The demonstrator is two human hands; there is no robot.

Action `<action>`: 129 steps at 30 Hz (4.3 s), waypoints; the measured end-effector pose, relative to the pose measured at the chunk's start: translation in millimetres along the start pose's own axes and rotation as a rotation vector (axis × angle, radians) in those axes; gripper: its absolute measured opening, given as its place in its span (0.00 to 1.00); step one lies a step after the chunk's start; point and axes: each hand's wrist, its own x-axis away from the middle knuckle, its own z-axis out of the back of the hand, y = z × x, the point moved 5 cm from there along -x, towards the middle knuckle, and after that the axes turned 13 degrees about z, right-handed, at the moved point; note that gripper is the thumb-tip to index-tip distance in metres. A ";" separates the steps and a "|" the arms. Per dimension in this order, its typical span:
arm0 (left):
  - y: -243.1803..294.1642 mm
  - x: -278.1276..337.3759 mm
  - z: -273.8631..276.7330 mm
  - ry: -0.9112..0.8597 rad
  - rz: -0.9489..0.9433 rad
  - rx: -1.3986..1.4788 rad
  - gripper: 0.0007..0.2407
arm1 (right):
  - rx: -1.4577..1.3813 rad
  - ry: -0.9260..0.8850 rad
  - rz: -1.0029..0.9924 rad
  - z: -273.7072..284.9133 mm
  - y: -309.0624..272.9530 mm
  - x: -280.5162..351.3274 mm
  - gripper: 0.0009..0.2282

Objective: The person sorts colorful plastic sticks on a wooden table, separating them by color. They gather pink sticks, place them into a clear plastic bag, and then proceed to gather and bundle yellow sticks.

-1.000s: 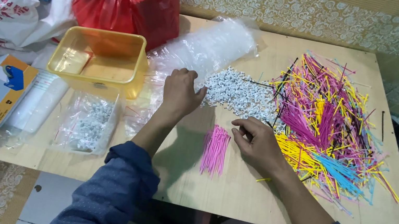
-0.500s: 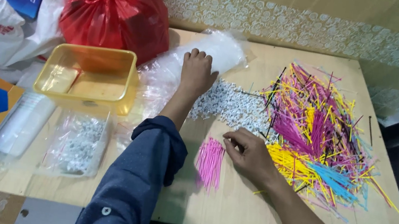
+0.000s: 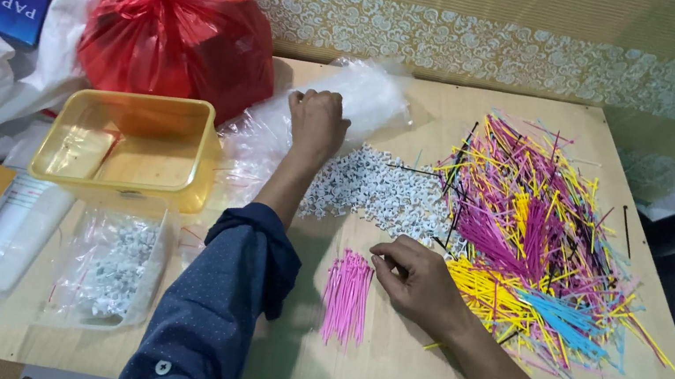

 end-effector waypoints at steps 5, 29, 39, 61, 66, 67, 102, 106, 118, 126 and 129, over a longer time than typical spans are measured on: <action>-10.2 -5.7 32.5 -0.020 0.028 0.273 0.06 | -0.009 0.005 -0.001 1.0 -4.1 0.7 0.05; 39.3 85.3 141.5 0.078 -0.347 0.720 0.09 | -1.211 0.381 -0.329 27.4 58.2 11.7 0.38; 1.6 124.3 104.2 -0.023 -0.263 0.448 0.20 | -0.798 0.384 -0.550 -11.5 59.0 19.4 0.04; -8.9 207.1 101.1 0.060 -0.516 0.236 0.05 | -0.045 0.050 -0.516 -2.7 6.3 12.7 0.17; -4.3 215.5 91.9 0.168 -0.475 0.123 0.06 | 0.495 -0.351 -0.605 -31.8 -53.8 26.9 0.39; -3.2 216.6 89.9 0.164 -0.482 0.124 0.06 | 0.494 -0.346 -0.612 -36.2 -54.9 25.4 0.39; -13.2 201.3 92.6 -0.449 -0.131 0.511 0.06 | 0.112 0.096 -0.453 -25.1 -51.5 46.6 0.08; -7.0 204.5 101.5 -0.402 -0.147 0.533 0.06 | 0.123 0.102 -0.447 -25.7 -50.8 33.8 0.08; 6.2 217.1 114.3 -0.072 -0.382 0.407 0.04 | 0.260 -0.028 -0.533 -25.0 -34.4 23.5 0.10; 10.6 218.2 116.7 -0.076 -0.471 0.326 0.04 | -0.388 0.160 -0.790 -33.9 -10.2 36.0 0.10; 7.8 218.0 117.3 -0.069 -0.465 0.328 0.04 | -0.693 0.299 -0.867 -37.0 -1.0 38.4 0.09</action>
